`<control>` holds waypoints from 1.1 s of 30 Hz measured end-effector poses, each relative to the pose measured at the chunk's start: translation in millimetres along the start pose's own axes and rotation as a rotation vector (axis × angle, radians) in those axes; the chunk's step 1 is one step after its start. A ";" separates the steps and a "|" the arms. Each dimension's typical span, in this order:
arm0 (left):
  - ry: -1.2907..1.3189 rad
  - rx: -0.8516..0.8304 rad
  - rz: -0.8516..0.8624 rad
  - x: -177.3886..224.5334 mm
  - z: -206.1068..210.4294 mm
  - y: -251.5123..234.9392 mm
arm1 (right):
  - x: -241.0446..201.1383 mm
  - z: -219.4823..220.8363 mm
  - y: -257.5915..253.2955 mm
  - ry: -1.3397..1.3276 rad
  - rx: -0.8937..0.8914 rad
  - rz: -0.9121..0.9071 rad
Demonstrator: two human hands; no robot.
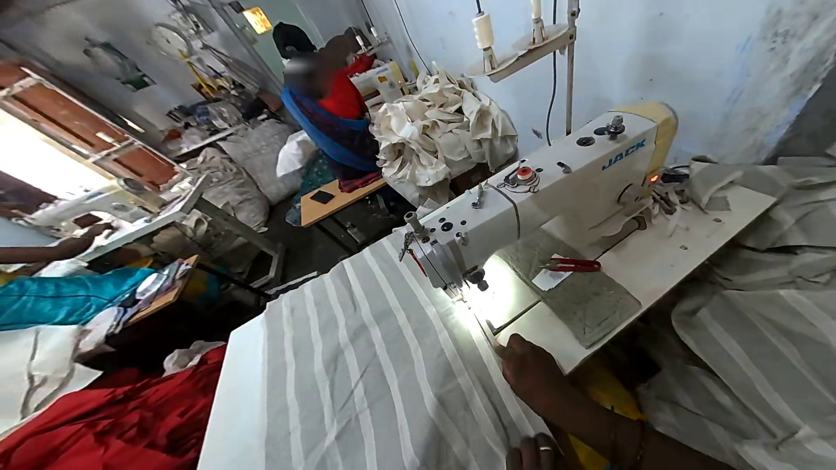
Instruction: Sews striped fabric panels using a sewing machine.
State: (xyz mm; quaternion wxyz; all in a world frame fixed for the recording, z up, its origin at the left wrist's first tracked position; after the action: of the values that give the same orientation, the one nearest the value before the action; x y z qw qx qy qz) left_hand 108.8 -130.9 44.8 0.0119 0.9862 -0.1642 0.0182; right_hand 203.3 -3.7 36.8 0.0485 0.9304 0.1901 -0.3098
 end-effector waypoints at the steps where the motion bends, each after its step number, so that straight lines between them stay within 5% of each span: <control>1: 0.023 0.033 0.012 -1.8 1.8 -3.2 | 0.1 -1.2 0.1 -0.010 -0.011 0.004; 9: 0.105 0.221 -0.145 -23.4 5.4 -38.6 | 5.1 -10.1 -3.0 -0.086 -0.076 0.006; 19: 0.184 0.411 -0.187 -57.4 49.8 -74.4 | 6.0 -12.9 -17.0 -0.070 -0.057 0.003; 25: 0.110 0.579 -0.160 -89.7 37.5 -130.2 | 14.2 -22.9 -53.0 0.007 -0.171 -0.032; 28: 0.068 0.522 -0.027 -102.2 22.8 -157.2 | 23.7 -29.8 -69.0 0.057 -0.180 -0.111; 33: 0.342 0.430 -0.126 -124.8 27.1 -175.3 | 44.2 -16.6 -85.3 0.196 0.020 -0.355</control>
State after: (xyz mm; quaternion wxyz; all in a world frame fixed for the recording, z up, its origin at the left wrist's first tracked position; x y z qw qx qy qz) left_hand 48.5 74.5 9.7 -0.1690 0.9569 -0.0908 0.2182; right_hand 212.4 92.9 26.2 -0.0347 0.9084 0.3517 -0.2234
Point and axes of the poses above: each hand's wrist, its own y-axis away from the middle knuckle, its own z-axis out of the palm, x = y × z, the point moved 1 cm from there along -y, towards the middle knuckle, and after that the axes turned 14 degrees about -z, right-handed, at the moved point
